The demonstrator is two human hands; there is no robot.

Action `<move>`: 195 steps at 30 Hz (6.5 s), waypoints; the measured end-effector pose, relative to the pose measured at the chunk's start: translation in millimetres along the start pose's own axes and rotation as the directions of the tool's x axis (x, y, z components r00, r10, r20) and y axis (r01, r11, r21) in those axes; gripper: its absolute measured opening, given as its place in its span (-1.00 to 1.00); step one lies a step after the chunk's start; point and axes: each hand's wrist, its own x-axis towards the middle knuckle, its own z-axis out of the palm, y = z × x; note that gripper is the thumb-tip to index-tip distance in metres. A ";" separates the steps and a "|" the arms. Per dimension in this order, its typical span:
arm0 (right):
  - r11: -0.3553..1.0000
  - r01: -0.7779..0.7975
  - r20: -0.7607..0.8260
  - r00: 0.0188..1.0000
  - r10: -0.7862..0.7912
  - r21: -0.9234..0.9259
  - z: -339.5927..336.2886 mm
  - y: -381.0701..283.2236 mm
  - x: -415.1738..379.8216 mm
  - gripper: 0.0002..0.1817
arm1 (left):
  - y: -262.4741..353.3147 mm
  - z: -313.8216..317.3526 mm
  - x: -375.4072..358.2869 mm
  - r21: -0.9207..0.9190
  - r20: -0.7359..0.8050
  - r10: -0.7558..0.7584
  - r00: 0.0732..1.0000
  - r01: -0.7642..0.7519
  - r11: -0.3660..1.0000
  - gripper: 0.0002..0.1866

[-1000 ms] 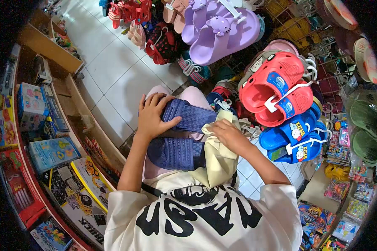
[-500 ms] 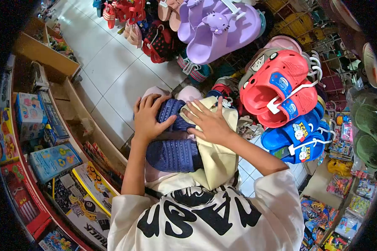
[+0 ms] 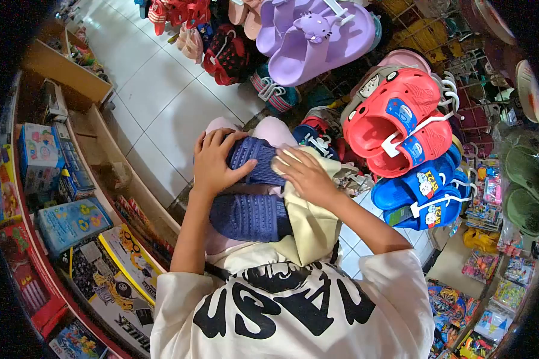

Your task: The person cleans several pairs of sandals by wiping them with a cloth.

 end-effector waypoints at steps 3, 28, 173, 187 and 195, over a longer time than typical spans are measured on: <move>0.998 -0.069 0.011 0.998 0.069 0.003 -4.6 12.5 -45.1 -0.55 | -0.7 0.5 -1.6 0.002 -0.035 0.008 0.999 -0.008 1.000 -0.39; 0.998 -0.055 0.051 0.997 0.054 0.016 -27.2 17.9 -5.4 -0.51 | 6.6 4.3 -14.1 0.005 -0.095 -0.105 0.990 0.106 0.994 -0.38; 0.810 -0.013 -0.349 0.898 0.267 0.586 -57.7 -18.7 23.8 -0.61 | -11.4 -17.9 32.6 -0.223 0.210 -0.150 0.966 0.197 0.955 -0.46; 0.789 0.260 -0.298 0.949 -0.103 0.556 25.3 -31.0 51.3 -0.55 | -59.6 12.8 11.7 -0.756 0.066 -0.295 0.953 0.240 0.609 -0.70; 0.831 0.156 -0.415 0.904 0.097 0.534 -3.5 -17.4 57.1 -0.64 | -59.5 14.7 13.9 -0.786 0.087 -0.343 0.935 0.276 0.553 -0.75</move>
